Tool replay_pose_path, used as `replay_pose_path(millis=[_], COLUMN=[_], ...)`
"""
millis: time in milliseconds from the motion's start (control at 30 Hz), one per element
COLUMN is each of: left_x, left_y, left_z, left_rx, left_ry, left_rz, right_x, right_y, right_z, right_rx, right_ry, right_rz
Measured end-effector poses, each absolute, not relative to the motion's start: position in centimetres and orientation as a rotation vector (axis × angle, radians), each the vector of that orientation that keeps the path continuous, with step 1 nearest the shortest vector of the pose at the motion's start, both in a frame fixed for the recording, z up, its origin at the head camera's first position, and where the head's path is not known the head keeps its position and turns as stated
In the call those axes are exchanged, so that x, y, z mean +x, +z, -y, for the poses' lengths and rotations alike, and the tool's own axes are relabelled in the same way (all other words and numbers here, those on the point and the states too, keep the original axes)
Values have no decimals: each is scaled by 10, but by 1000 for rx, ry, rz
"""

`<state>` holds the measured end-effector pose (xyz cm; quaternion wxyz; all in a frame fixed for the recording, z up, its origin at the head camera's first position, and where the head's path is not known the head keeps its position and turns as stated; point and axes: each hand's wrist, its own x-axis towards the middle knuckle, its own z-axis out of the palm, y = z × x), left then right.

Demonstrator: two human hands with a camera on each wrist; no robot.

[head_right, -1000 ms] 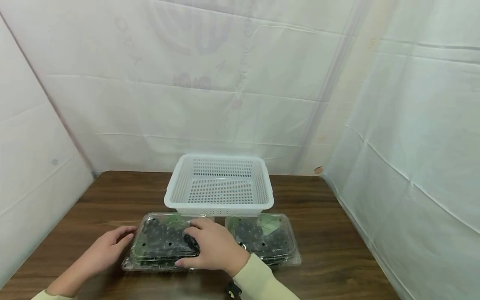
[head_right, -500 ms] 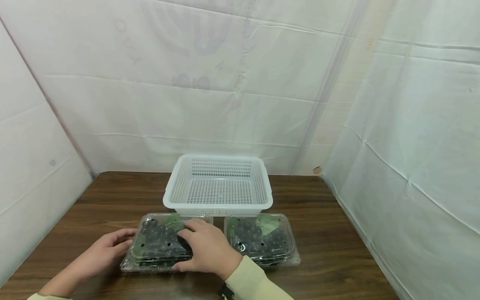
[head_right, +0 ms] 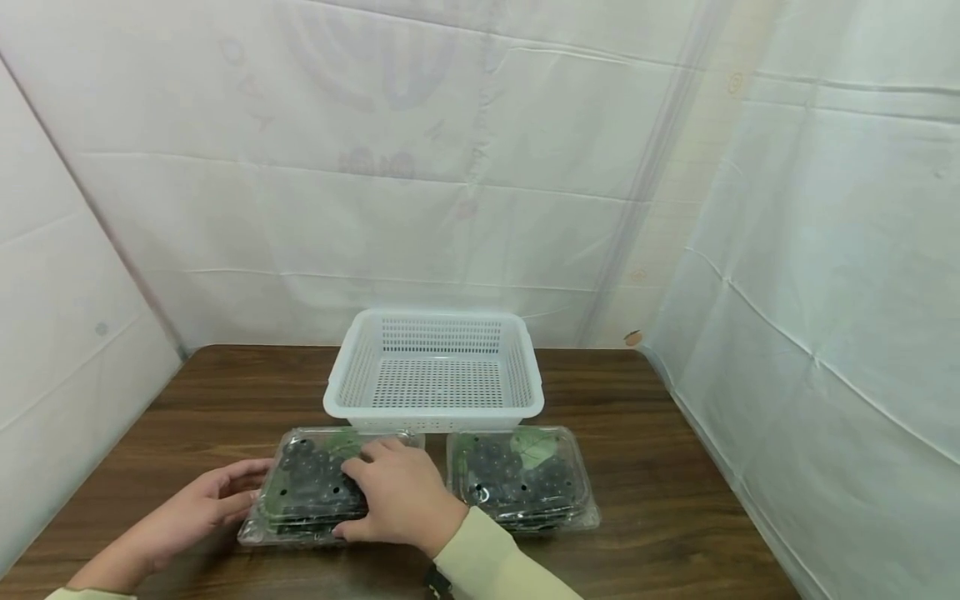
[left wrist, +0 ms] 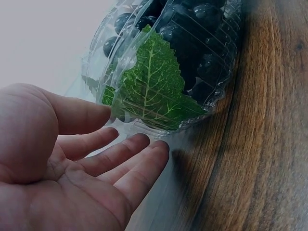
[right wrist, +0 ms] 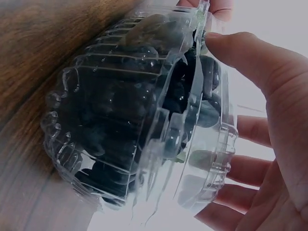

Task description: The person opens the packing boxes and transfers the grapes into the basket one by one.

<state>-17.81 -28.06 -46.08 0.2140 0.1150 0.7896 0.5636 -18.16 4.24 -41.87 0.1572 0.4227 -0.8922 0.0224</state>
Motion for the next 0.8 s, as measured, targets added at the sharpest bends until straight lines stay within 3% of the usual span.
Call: replay_pose_path(millis=[800], left_x=[-185], left_y=[-465], left_z=[280], left_rx=[292], left_ry=[1591], left_rz=[-2170], right_x=[-178], right_y=[-415], right_z=[-7], right_rx=[1194], right_ry=[-173], right_rz=[2593])
